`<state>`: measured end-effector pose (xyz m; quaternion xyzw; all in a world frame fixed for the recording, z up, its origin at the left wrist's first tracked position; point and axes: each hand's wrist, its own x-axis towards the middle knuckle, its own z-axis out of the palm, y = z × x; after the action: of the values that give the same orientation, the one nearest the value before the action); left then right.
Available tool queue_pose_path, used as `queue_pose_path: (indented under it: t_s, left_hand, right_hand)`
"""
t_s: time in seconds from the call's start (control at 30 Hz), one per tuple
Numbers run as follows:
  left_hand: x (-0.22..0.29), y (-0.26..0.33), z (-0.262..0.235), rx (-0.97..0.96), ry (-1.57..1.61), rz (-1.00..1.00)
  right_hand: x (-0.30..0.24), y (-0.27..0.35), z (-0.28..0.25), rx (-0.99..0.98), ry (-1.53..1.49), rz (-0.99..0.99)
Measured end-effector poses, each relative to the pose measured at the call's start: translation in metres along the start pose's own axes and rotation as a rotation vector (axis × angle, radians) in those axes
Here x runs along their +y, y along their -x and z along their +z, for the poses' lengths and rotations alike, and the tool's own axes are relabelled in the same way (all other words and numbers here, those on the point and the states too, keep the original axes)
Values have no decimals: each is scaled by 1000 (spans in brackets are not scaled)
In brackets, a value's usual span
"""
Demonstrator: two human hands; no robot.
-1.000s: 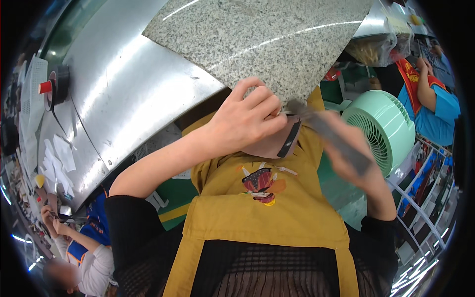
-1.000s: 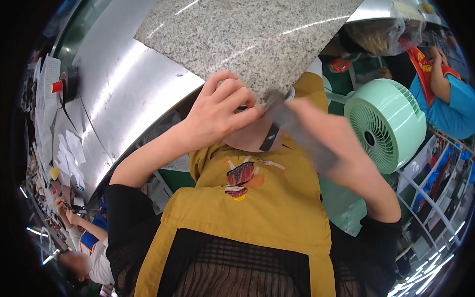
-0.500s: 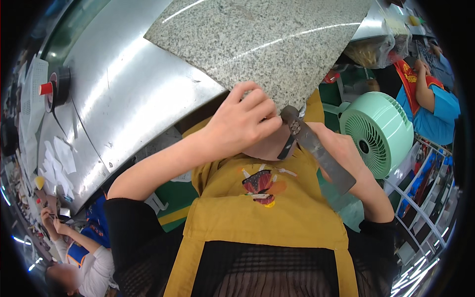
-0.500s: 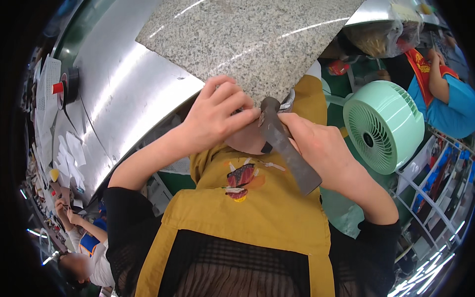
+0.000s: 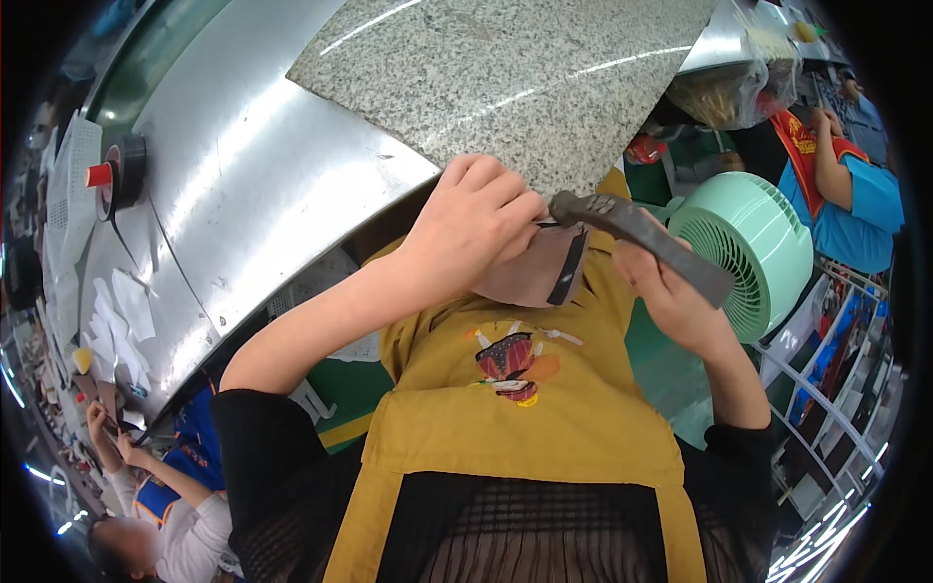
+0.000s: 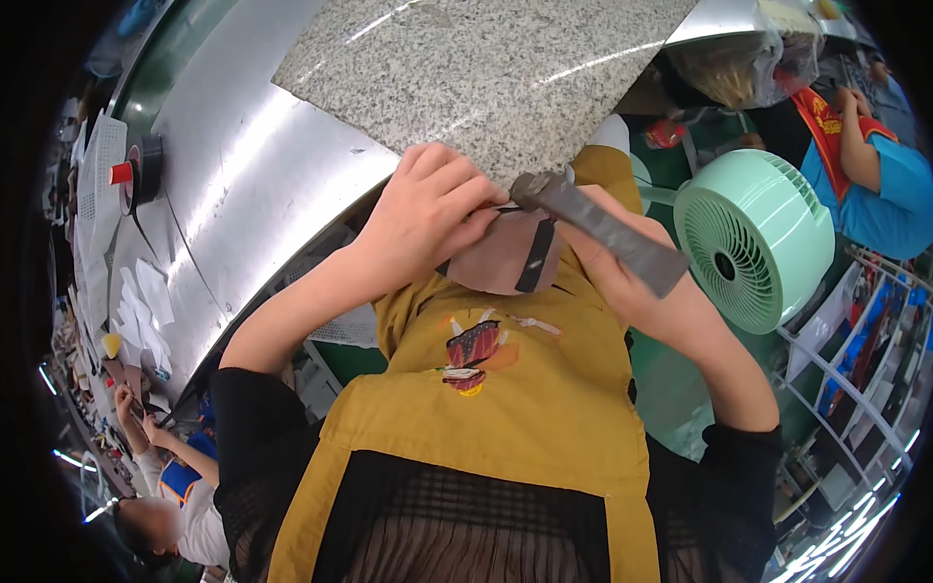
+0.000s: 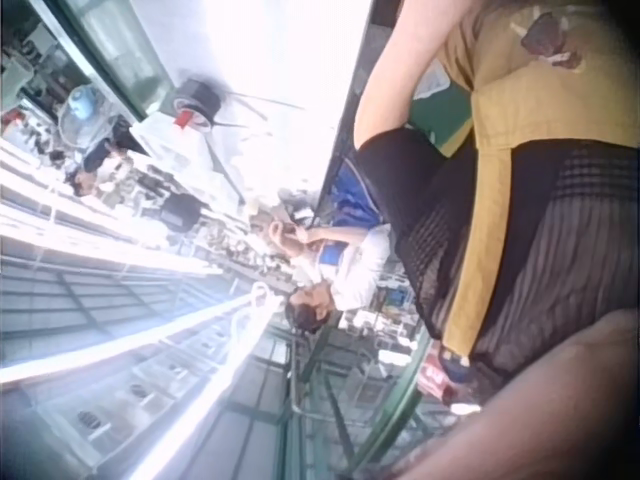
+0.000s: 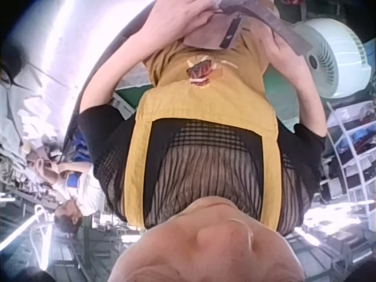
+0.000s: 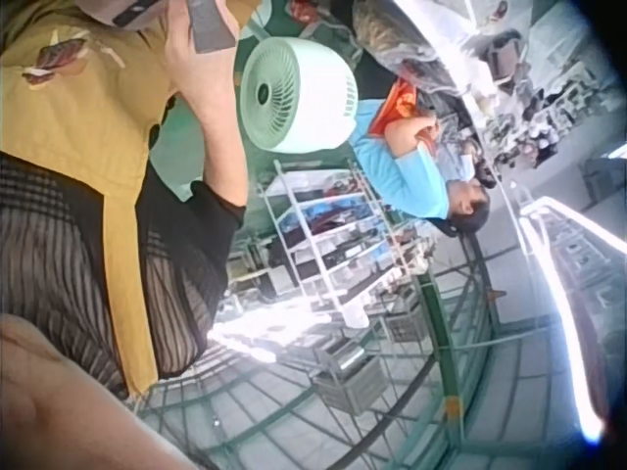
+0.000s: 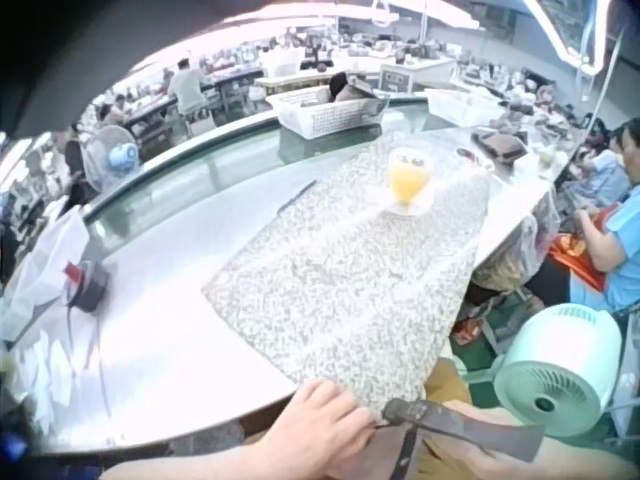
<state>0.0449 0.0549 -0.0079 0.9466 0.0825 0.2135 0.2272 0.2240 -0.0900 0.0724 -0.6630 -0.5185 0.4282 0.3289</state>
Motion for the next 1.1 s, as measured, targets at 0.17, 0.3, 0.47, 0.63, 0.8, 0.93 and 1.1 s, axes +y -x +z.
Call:
queue_pose_path:
  t_s: [0.17, 0.3, 0.47, 0.63, 0.8, 0.93, 1.1]
  left_hand:
    - [19, 1, -12, -77, 234, -128]
    - [37, 4, -22, -65, 515, -291]
    - [21, 10, -29, -332, 862, -405]
    - [20, 6, -30, -317, 739, -515]
    - [28, -16, -15, -97, 458, -531]
    - [25, -18, 0, -12, 328, -450]
    - [24, -12, 7, 99, 7, -253]
  right_hand:
    - [22, 1, 11, 105, -135, 61]
    - [24, 0, 17, -15, -210, 95]
    - [36, 1, 16, 21, -251, 73]
    - [43, -6, 7, 96, -150, 62]
    - [45, -17, 1, 200, -100, 67]
    - [40, -10, -16, 249, -101, 13]
    - [34, 4, -22, 158, -36, -48]
